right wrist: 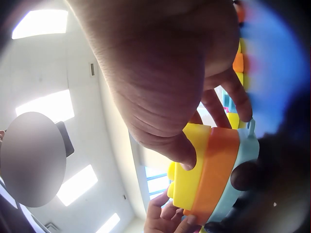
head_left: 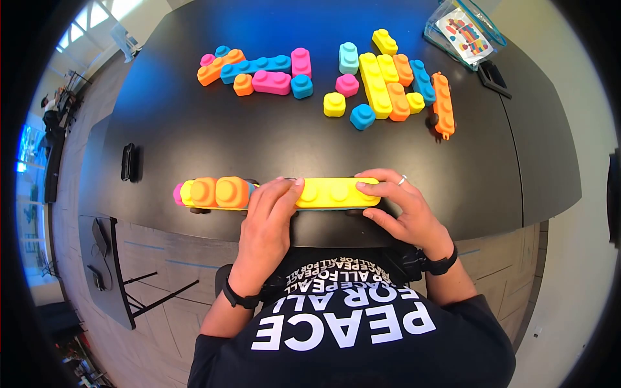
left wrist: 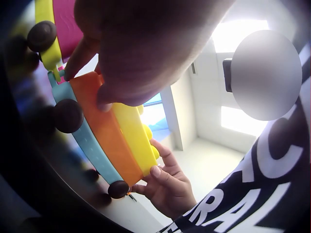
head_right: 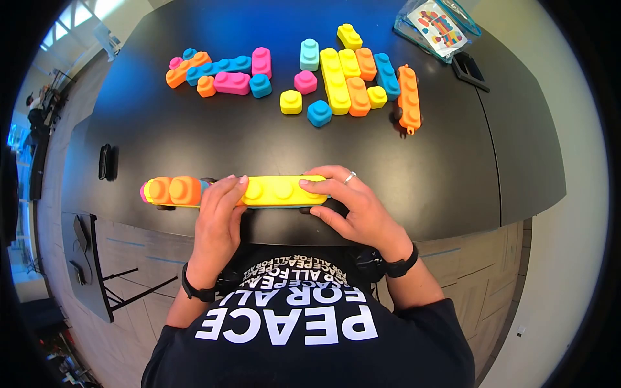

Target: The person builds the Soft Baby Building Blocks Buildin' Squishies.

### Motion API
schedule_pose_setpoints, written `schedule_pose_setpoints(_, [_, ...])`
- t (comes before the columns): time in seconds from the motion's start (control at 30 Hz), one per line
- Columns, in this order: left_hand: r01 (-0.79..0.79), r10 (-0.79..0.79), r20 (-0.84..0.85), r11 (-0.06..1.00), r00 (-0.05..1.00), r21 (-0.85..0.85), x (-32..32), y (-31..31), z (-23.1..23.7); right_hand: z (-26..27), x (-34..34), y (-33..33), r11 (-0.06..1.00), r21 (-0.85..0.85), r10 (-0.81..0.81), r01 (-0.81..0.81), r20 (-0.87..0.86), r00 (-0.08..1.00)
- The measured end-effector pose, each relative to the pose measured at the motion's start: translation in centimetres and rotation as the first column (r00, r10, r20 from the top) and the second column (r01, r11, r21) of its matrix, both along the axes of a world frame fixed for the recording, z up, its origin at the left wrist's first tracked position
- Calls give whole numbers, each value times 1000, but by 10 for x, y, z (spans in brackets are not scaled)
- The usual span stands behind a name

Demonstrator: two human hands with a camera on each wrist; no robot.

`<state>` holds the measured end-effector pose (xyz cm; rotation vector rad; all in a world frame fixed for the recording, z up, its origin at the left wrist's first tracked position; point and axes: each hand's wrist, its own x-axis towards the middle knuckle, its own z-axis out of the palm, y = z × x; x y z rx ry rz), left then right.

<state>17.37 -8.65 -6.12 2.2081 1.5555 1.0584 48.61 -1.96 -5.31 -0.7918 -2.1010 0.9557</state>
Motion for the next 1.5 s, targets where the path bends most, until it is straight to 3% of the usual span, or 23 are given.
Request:
schedule_pose_setpoints(0.23, [43,-44,22,999,999,25,-8,3,-6,29,11,15,968,-152,214,-199,90,973])
schedule_pose_setpoints(0.33, [23,-23,23,1000,999,14,-5,1,-4,42,12,35,987,46,141,-151,175,975])
schedule_pose_setpoints(0.4, [0,-1,19,1000,1000,9,0,-1,-2,44,11,50,1000,-14,4,0,235,972])
schedule_pose_setpoints(0.47, [-14,14,12,1000,1000,11,3,-1,-2,42,7,71,995,57,-92,78,321,943])
schedule_pose_setpoints(0.67, [-6,6,14,1000,1000,16,3,-1,-3,4,-2,127,950,313,-173,6,506,845])
schedule_pose_setpoints(0.77, [16,-16,-6,1000,1000,-1,-2,-3,-2,-4,-9,146,951,310,-224,14,655,722])
schedule_pose_setpoints(0.87, [-29,25,-58,997,998,-66,4,-13,19,12,-5,142,935,354,-165,-34,516,841])
schedule_pose_setpoints(0.97, [11,-11,-2,1000,1000,21,-3,-23,40,55,-14,101,946,322,-123,34,261,958])
schedule_pose_setpoints(1.1, [17,10,-102,967,995,256,-15,-15,77,87,-37,39,951,309,-13,-6,58,998])
schedule_pose_setpoints(1.17, [106,-88,-113,981,990,164,-17,-7,90,87,-54,18,915,403,38,-29,-12,999])
schedule_pose_setpoints(1.27, [203,-198,-106,979,974,37,-16,1,93,80,-69,3,958,271,129,-92,-125,984])
schedule_pose_setpoints(1.37, [132,-131,-77,991,988,13,-17,6,93,76,-66,7,954,296,-1,46,-150,989])
schedule_pose_setpoints(1.47, [55,-51,-163,998,985,20,-37,12,94,55,-44,17,935,348,-85,69,30,996])
schedule_pose_setpoints(1.5, [44,-44,-201,999,979,-1,-41,14,95,48,-41,17,954,286,-101,92,16,995])
